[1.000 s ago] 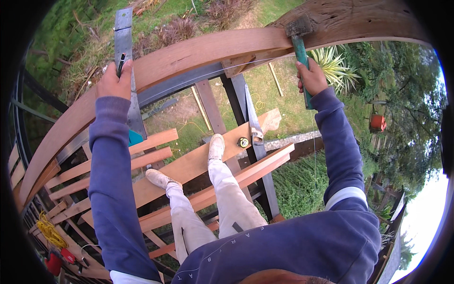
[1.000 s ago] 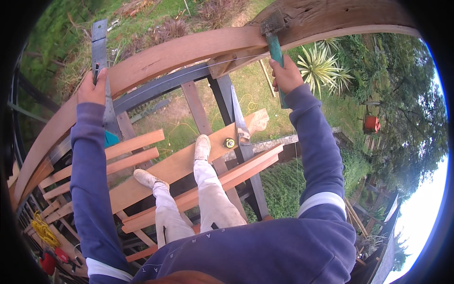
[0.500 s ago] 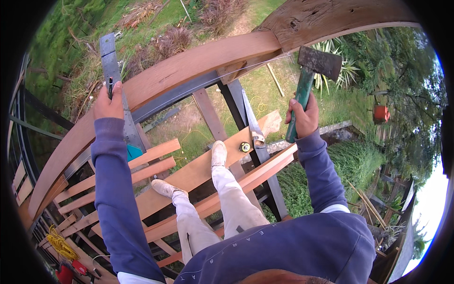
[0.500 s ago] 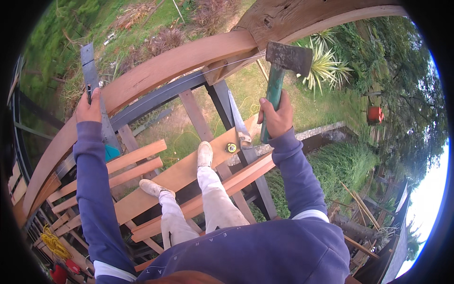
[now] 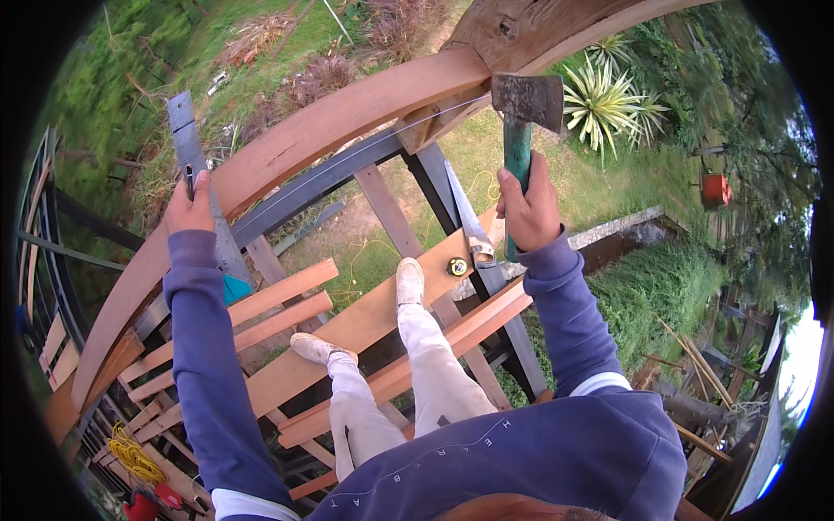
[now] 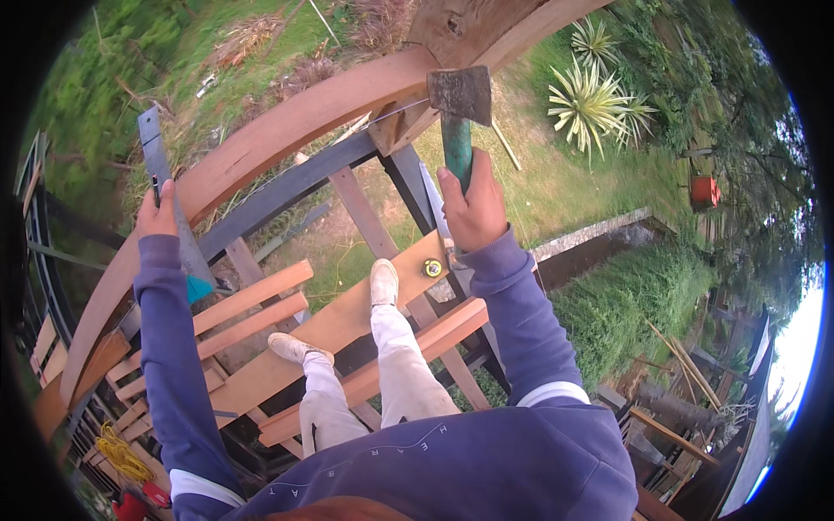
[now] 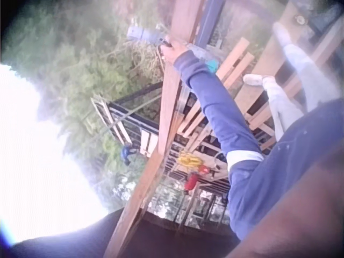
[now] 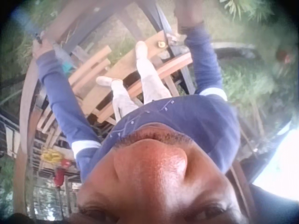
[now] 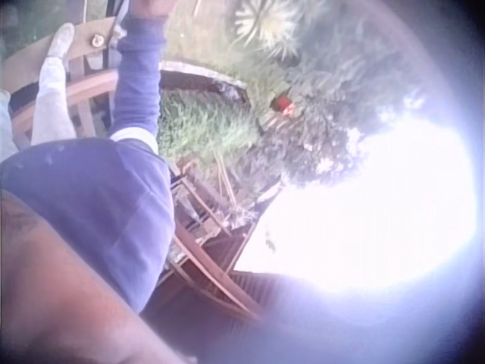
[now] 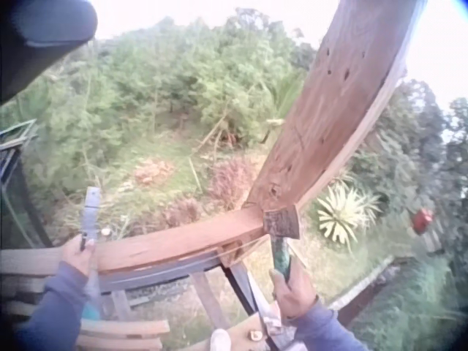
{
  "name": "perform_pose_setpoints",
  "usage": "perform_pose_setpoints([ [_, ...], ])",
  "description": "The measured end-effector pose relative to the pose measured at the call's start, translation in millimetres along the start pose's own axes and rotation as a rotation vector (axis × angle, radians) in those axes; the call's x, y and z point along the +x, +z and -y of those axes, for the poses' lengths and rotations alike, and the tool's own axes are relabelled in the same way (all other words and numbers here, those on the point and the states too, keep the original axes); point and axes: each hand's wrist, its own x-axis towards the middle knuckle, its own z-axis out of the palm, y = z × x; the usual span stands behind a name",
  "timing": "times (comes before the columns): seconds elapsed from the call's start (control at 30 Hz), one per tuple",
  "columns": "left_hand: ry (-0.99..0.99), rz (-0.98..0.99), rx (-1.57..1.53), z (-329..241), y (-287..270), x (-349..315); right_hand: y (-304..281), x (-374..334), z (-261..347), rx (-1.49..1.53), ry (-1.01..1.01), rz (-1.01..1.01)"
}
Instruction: The person stands on a wooden roof frame and uses a hammer to drive nails into a curved wooden beam. They repeatedly position a metal square against the beam, tap the nail, and adjust the square while working along the curved structure.
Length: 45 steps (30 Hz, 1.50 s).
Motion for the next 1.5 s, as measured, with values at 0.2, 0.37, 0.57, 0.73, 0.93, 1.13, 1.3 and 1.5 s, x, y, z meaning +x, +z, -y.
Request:
perform_pose_setpoints([
  [0.2, -0.015, -0.052, -0.015, 20.4, -3.5, 7.6, 17.0, 115.7, 12.2, -0.176, 0.211, 0.255],
  [0.37, -0.17, 0.111, 0.012, -22.7, -25.0, -5.3, -17.7, 135.0, -45.5, -0.064, 0.255, 0.286],
  [0.57, -0.256, 0.126, -0.043, -25.4, -42.6, -21.1, 10.4, 133.5, -57.2, -0.099, 0.271, 0.214],
  [0.73, -0.27, 0.112, -0.098, -24.1, -31.3, -19.7, 13.8, 91.6, -41.9, -0.058, 0.093, 0.165],
  [0.93, -0.293, 0.107, -0.336, -23.0, -53.6, -28.2, 70.1, -78.7, 24.1, 0.642, 0.147, 0.367],
  [1.13, -0.144, 0.115, -0.583, -104.3, -23.3, -132.4, 108.1, -171.5, 44.2, 0.959, 0.372, 0.533],
  [1.3, -0.445, 0.065, -0.756, -122.4, 58.6, -228.4, 74.5, -196.7, 8.7, 0.666, 0.726, 0.381],
  [1.5, -0.143, 0.531, -0.602, -168.4, 119.1, -251.1, 28.7, -190.2, -37.1, 0.307, 0.595, -0.192],
])
